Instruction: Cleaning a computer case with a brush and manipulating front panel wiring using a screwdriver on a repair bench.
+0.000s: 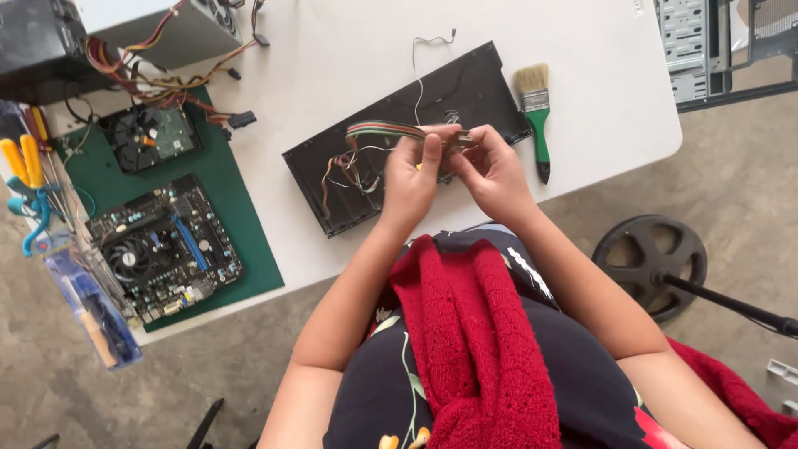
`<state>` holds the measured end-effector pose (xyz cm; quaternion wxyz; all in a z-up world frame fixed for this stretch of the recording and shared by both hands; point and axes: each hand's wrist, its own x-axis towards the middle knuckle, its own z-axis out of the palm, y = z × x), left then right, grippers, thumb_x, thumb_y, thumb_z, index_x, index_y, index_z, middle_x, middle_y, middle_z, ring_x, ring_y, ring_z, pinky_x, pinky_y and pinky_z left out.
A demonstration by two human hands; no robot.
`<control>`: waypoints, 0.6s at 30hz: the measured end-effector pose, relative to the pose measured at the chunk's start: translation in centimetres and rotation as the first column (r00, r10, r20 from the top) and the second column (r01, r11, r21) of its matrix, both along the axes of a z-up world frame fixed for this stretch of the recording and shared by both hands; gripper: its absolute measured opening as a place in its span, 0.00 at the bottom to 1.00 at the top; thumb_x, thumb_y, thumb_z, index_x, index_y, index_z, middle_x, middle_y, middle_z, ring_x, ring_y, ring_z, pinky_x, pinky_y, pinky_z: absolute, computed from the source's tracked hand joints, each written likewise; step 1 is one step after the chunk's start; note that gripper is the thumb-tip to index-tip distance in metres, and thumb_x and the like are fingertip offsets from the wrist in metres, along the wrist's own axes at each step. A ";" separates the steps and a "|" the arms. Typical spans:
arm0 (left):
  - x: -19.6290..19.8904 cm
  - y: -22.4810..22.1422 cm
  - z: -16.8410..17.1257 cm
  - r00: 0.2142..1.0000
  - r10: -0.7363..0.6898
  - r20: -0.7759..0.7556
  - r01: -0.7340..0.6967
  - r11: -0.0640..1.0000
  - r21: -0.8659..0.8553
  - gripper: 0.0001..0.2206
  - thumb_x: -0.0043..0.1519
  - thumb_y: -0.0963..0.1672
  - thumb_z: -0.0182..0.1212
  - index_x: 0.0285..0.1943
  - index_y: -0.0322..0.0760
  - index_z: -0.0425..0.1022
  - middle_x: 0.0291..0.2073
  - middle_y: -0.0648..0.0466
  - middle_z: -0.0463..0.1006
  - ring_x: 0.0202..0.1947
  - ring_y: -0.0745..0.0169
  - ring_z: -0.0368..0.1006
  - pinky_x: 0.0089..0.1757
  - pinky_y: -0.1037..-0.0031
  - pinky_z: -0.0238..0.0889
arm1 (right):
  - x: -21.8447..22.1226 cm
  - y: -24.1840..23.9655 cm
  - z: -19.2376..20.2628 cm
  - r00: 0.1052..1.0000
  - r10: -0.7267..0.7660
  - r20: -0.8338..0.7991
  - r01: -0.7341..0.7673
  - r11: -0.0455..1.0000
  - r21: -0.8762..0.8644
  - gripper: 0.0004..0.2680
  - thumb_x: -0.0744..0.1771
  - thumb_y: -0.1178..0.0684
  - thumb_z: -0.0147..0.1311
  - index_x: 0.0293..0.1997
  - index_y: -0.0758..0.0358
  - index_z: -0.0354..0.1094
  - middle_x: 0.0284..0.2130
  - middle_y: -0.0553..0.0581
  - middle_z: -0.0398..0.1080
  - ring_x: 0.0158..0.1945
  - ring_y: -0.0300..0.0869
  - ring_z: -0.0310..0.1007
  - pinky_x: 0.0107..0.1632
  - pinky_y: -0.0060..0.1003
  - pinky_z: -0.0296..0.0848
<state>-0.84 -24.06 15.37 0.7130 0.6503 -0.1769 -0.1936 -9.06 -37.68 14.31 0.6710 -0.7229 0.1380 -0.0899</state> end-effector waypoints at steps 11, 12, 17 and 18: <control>1.7 2.7 9.7 0.602 -0.487 0.633 0.177 0.854 0.489 0.24 0.70 0.53 0.62 0.73 0.43 0.71 0.68 0.48 0.74 0.70 0.47 0.69 0.71 0.45 0.42 | -3.1 -5.5 1.2 0.999 -0.033 -0.040 0.038 0.992 0.124 0.06 0.73 0.54 0.54 0.52 0.66 0.66 0.39 0.54 0.73 0.45 0.38 0.75 0.56 0.38 0.77; 2.8 2.0 8.9 0.510 -0.472 0.719 -0.060 0.815 0.577 0.24 0.69 0.53 0.66 0.70 0.41 0.73 0.65 0.44 0.76 0.67 0.42 0.71 0.68 0.38 0.42 | -2.7 -5.6 3.0 1.000 0.008 -0.019 -0.007 0.998 0.054 0.05 0.73 0.56 0.54 0.50 0.67 0.66 0.37 0.58 0.75 0.44 0.42 0.78 0.55 0.41 0.77; 2.6 2.0 7.3 0.693 -0.543 0.474 0.151 0.752 0.641 0.10 0.72 0.52 0.51 0.46 0.50 0.73 0.24 0.57 0.77 0.30 0.43 0.80 0.36 0.54 0.71 | -1.2 -8.3 3.1 0.990 0.046 0.136 -0.039 0.998 -0.055 0.10 0.72 0.51 0.55 0.55 0.68 0.65 0.42 0.60 0.73 0.46 0.44 0.76 0.55 0.41 0.76; 2.3 2.2 7.6 0.788 -0.515 0.337 0.224 0.751 0.622 0.11 0.74 0.53 0.48 0.51 0.54 0.74 0.26 0.59 0.79 0.32 0.46 0.82 0.37 0.57 0.72 | -1.1 -9.5 1.9 0.993 0.036 0.115 -0.025 0.995 -0.099 0.17 0.71 0.42 0.58 0.60 0.66 0.65 0.44 0.57 0.74 0.49 0.41 0.75 0.56 0.38 0.74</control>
